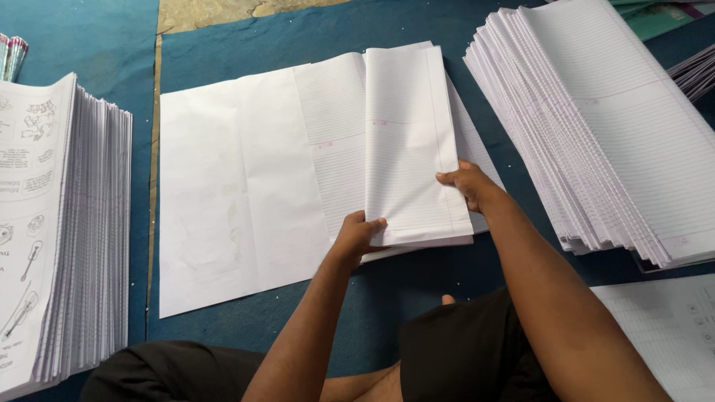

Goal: The person sits on a blue floor mat and assembles notebooks by inserting printed sheets into lined paper covers. They repeatedly fold the covers, insert the sheets, and place the completed units into a growing stack.

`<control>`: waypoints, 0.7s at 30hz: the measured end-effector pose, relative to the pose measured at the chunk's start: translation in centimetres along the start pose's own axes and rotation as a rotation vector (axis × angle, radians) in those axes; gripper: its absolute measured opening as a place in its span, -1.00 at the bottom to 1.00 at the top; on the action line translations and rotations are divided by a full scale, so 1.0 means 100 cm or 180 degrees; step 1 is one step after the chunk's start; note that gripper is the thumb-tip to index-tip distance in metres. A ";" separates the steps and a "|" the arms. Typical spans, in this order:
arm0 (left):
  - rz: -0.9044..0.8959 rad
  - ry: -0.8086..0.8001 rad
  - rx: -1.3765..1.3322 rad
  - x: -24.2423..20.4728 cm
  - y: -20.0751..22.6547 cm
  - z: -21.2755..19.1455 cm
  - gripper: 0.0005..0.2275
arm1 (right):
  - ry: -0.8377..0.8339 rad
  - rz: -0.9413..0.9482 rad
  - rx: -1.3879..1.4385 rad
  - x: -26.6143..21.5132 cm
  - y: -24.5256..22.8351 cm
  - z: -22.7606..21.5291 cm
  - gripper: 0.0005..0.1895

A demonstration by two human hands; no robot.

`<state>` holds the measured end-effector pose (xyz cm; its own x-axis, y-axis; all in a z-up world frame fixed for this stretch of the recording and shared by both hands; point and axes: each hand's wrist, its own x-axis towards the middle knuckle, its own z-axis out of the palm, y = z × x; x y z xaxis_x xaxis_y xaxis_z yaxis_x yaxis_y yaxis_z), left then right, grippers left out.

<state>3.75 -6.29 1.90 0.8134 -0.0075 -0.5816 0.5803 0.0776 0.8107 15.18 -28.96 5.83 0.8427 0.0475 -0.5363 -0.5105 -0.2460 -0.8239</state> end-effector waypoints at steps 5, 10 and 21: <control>0.0267 -0.0139 -0.0385 -0.003 -0.010 -0.008 -0.62 | 0.0020 -0.0486 -0.0070 -0.016 -0.012 0.010 -0.49; 0.0435 -0.0156 -0.0349 -0.018 -0.015 -0.040 -0.61 | -0.0102 -0.0742 -0.0051 -0.023 -0.016 0.027 -0.52; 0.0328 0.0664 0.0485 -0.052 -0.026 -0.235 -0.62 | -0.0717 -0.1029 0.0260 -0.023 -0.008 0.115 -0.53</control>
<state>-2.91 16.95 1.25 0.8520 0.1993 -0.4841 0.5070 -0.0837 0.8579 11.72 -17.71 5.64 0.9081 0.3232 -0.2664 -0.2449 -0.1061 -0.9637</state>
